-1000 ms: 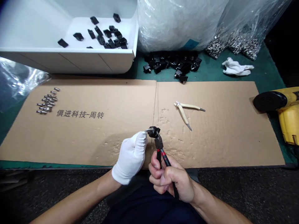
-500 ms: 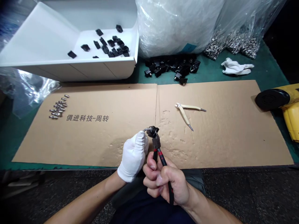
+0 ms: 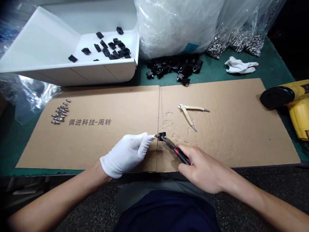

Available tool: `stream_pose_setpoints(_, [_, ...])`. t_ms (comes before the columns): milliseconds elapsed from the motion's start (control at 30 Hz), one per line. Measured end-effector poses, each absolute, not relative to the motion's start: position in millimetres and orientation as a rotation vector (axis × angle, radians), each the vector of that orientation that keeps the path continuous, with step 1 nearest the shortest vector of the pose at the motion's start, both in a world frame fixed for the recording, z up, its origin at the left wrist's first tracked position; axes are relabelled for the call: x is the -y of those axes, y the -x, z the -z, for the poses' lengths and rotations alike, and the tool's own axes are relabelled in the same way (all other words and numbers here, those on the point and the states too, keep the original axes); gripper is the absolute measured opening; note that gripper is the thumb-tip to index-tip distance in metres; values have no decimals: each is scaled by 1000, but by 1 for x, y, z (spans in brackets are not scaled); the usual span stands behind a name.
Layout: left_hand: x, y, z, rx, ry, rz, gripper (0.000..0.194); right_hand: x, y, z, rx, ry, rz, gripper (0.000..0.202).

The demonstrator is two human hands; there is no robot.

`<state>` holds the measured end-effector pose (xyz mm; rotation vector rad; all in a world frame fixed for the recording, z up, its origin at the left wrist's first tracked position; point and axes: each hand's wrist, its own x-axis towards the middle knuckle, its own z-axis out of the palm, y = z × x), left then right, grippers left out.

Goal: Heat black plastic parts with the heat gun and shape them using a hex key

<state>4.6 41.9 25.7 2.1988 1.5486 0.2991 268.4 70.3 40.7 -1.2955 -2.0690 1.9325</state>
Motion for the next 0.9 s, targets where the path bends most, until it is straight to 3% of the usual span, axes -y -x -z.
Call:
stream_pose_setpoints(200, [-60,-4,-26,-1505,-2420,17,46,-85,-265,-52,2320,1426,-1698,5])
stream_pose_setpoints(667, [-89,-13,-13,-1604,-2356,284,60,-119,-257,-43,2788,1745,-1453,14])
stream_pose_setpoints(900, [-92,-8,-5,-1505,-2408,89,47,-124,-262,-41,2728,1763,-1491,13])
